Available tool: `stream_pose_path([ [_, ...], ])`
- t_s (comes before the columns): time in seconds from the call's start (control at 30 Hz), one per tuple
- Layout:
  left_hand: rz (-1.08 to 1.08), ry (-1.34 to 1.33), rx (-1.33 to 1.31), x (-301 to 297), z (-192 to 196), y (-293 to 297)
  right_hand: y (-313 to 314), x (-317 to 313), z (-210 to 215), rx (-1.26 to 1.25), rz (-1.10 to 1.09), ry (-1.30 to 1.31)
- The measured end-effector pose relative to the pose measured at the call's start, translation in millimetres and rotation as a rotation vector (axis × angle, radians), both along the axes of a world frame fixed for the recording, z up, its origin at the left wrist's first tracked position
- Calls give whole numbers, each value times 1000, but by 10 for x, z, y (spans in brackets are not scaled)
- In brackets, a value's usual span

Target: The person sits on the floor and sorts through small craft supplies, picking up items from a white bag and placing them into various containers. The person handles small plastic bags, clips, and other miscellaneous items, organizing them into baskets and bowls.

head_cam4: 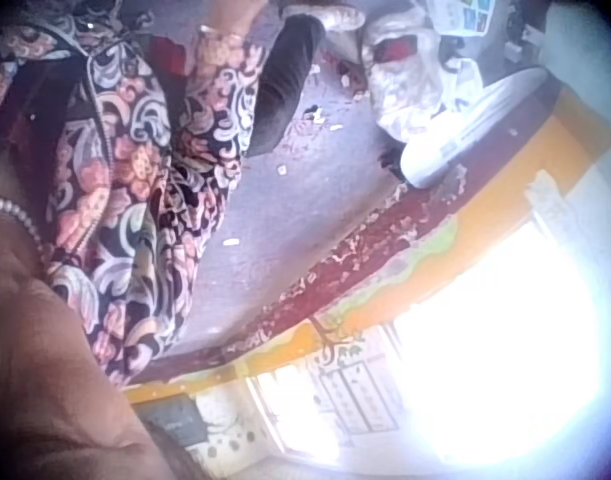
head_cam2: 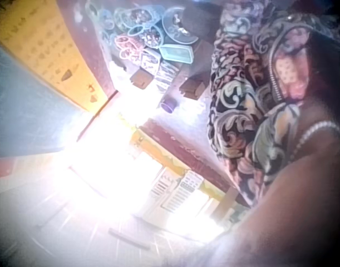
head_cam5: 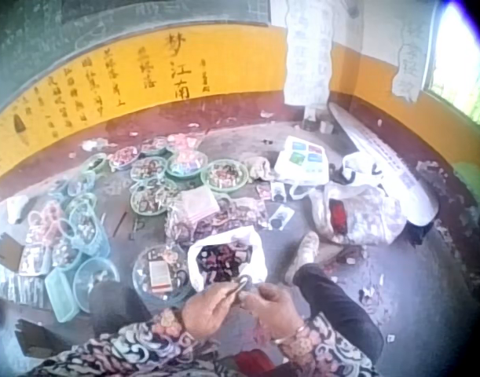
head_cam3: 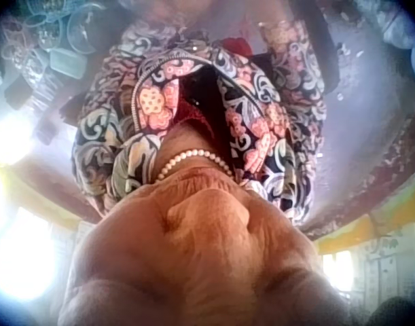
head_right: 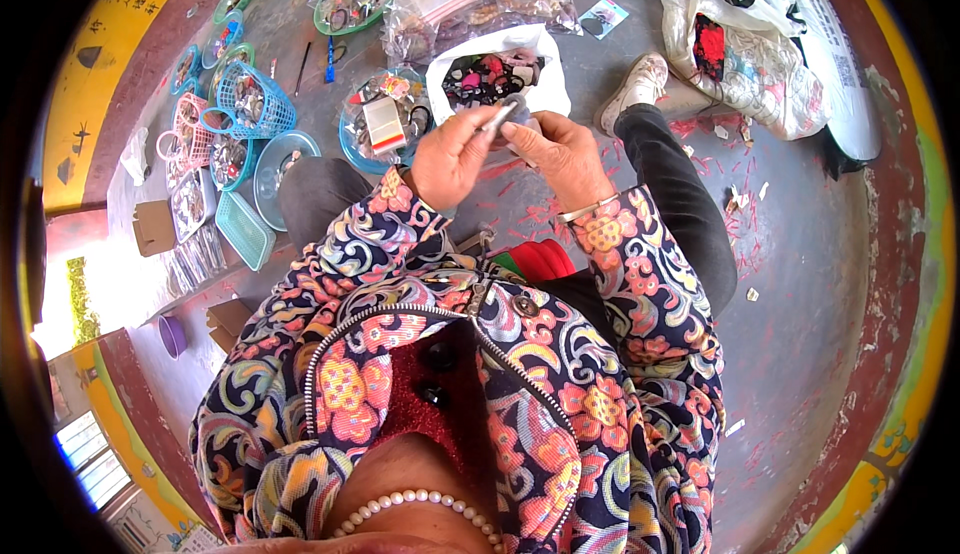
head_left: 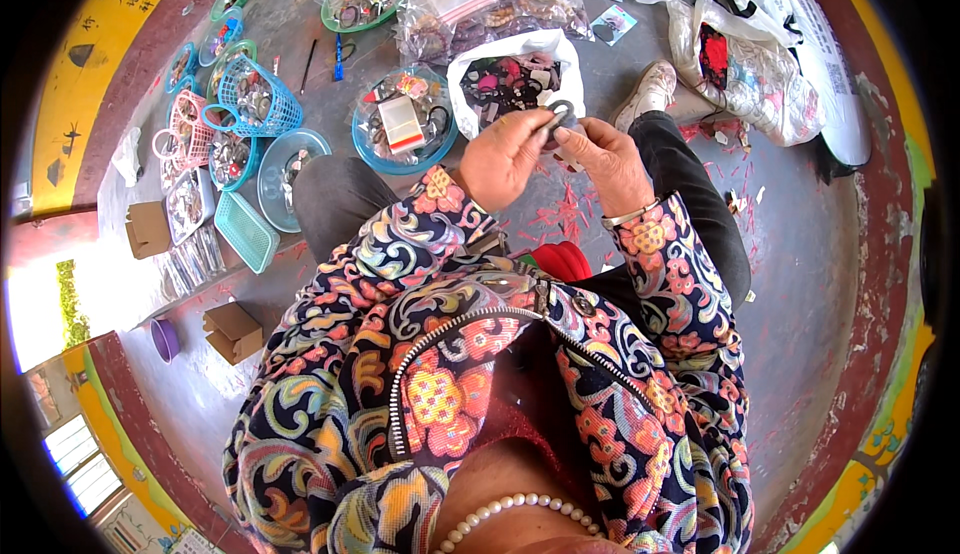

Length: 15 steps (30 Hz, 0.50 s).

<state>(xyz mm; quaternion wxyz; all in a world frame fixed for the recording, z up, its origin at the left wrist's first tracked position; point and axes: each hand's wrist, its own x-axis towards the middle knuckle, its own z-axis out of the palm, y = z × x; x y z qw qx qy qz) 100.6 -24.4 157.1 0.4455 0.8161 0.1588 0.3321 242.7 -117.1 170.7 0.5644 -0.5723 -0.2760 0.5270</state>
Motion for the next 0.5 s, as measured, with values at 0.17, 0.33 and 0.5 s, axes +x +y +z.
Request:
stream_pose_path([
  [0.17,1,17,-378,-2,15,-36,4,-39,-46,76,-142,25],
  [0.33,-116,-136,-1158,43,-122,63,1,16,-104,71,-129,-18],
  [0.5,-284,-64,-1189,-47,-98,161,-14,108,15,-1,16,-238],
])
